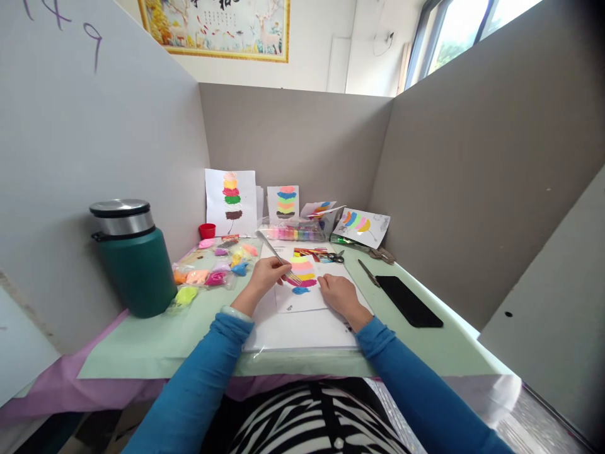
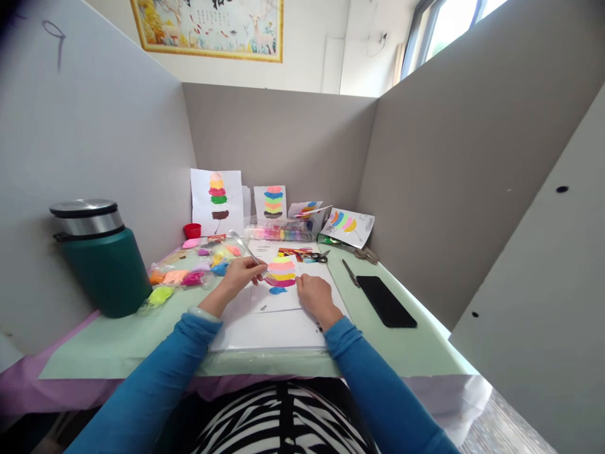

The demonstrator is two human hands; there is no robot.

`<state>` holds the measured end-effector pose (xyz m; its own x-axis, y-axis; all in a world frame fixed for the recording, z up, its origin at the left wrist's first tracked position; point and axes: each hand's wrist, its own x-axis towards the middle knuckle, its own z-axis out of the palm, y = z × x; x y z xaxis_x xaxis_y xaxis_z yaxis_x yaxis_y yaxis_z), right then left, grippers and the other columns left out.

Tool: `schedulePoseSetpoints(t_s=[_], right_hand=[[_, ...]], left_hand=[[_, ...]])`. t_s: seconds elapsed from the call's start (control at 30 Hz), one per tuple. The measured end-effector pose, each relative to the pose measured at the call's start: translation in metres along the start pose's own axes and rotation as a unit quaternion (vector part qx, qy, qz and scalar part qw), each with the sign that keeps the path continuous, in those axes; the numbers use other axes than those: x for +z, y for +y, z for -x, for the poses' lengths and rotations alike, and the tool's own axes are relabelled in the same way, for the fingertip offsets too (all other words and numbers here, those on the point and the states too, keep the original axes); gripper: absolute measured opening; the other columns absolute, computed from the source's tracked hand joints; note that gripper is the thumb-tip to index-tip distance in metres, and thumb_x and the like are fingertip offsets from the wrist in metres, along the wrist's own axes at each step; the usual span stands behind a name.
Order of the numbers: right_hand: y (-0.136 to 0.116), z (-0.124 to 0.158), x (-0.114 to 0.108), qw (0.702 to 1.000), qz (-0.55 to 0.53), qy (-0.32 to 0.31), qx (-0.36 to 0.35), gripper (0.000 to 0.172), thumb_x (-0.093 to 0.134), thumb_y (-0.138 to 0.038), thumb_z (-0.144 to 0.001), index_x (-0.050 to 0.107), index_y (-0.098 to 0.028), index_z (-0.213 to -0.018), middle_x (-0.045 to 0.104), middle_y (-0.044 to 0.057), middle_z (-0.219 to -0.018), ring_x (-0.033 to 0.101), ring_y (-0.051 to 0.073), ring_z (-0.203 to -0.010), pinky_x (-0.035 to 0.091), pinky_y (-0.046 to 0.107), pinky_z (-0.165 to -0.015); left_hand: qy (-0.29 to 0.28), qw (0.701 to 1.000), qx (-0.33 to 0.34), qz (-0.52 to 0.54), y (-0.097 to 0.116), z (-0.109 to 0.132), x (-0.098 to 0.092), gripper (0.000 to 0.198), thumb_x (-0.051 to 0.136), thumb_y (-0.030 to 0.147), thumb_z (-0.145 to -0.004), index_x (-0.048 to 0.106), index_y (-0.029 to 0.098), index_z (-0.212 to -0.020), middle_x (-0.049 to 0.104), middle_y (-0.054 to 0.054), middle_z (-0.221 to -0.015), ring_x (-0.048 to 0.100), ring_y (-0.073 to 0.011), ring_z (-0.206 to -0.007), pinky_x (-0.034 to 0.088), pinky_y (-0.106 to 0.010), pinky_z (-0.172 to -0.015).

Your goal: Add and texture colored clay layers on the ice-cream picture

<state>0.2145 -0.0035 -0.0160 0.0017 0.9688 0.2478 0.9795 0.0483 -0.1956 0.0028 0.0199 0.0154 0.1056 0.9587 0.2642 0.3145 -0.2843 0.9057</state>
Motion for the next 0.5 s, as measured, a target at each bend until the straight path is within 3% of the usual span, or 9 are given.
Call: schedulePoseSetpoints(t_s=[0.27, 0.5], right_hand=[[-0.006, 0.002, 0.001, 0.999, 0.045, -0.003, -0.009, 0.042, 0.031, -0.036, -0.101, 0.068, -0.015, -0.102, 0.073, 0.014, -0.098, 0.068, 0.023, -0.093, 0.043, 0.029, -0.075], [-0.007, 0.004, 0.000, 0.999, 0.044, 0.000, -0.011, 0.041, 0.032, -0.036, -0.101, 0.067, -0.015, -0.101, 0.073, 0.015, -0.096, 0.069, 0.024, -0.092, 0.044, 0.030, -0.074]], left_hand=[[-0.074, 0.995, -0.065, -0.015, -0.002, 0.002, -0.002, 0.010, 0.069, 0.020, -0.072, 0.069, 0.010, -0.071, 0.063, -0.003, -0.054, 0.059, -0.0120, -0.050, 0.046, -0.022, -0.051], [-0.082, 0.993, -0.089, 0.009, -0.012, 0.000, 0.001, 0.015, 0.072, 0.022, -0.072, 0.072, 0.008, -0.078, 0.069, -0.006, -0.063, 0.062, -0.0125, -0.053, 0.050, -0.023, -0.055]])
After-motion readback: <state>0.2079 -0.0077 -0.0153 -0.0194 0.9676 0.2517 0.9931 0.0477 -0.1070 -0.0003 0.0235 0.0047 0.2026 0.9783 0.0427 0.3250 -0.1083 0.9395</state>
